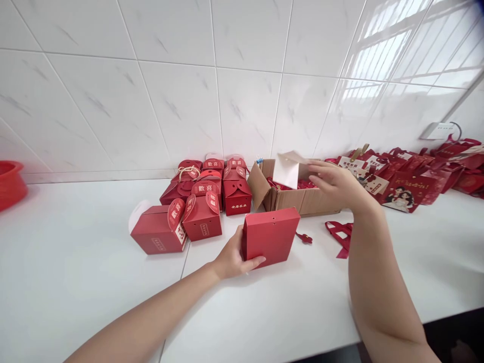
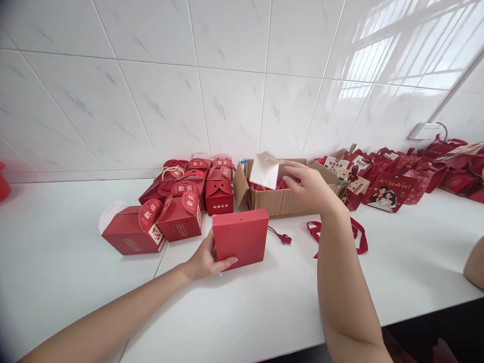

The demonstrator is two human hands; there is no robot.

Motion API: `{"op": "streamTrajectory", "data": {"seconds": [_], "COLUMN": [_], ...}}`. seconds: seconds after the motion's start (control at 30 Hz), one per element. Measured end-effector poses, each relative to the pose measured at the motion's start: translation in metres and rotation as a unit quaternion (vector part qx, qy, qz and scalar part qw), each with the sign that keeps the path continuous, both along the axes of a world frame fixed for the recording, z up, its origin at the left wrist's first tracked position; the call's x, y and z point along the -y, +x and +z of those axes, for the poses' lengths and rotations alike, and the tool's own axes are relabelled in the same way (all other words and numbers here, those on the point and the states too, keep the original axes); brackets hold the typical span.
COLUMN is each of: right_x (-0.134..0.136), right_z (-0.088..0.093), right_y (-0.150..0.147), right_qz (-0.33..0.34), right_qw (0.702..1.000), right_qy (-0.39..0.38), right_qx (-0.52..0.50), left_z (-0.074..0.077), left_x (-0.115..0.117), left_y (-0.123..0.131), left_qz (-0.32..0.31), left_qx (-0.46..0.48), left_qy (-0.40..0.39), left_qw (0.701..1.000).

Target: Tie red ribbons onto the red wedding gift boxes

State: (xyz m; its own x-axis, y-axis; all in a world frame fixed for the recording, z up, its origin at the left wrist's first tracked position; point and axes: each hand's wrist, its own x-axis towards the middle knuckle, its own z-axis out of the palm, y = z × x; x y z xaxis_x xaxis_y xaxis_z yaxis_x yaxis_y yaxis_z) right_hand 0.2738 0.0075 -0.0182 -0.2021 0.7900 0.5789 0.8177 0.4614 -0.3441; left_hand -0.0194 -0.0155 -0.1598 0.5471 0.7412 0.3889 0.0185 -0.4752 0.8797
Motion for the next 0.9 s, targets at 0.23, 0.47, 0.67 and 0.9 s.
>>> {"op": "streamTrajectory", "data": {"seconds": [0.23, 0.47, 0.67, 0.9], "right_x": [0.079, 0.116, 0.103, 0.069], "right_z": [0.037, 0.032, 0.037, 0.027], "right_y": [-0.032, -0.029, -0.047, -0.063], "right_qz": [0.196, 0.209, 0.247, 0.146], "right_qw": [0.967, 0.950, 0.918, 0.988], "right_qy": [-0.103, -0.143, -0.241, -0.029], "right_qx": [0.126, 0.185, 0.194, 0.039], "left_z": [-0.001, -0.001, -0.003, 0.002], "left_x": [0.000, -0.001, -0.003, -0.001], "left_y": [0.001, 0.001, 0.000, 0.002], "left_qz": [-0.003, 0.006, 0.023, 0.020], "left_qx": [0.013, 0.029, 0.014, 0.017], "left_qy": [-0.042, -0.040, -0.019, -0.004], "left_qw": [0.999, 0.999, 0.999, 1.000]}}
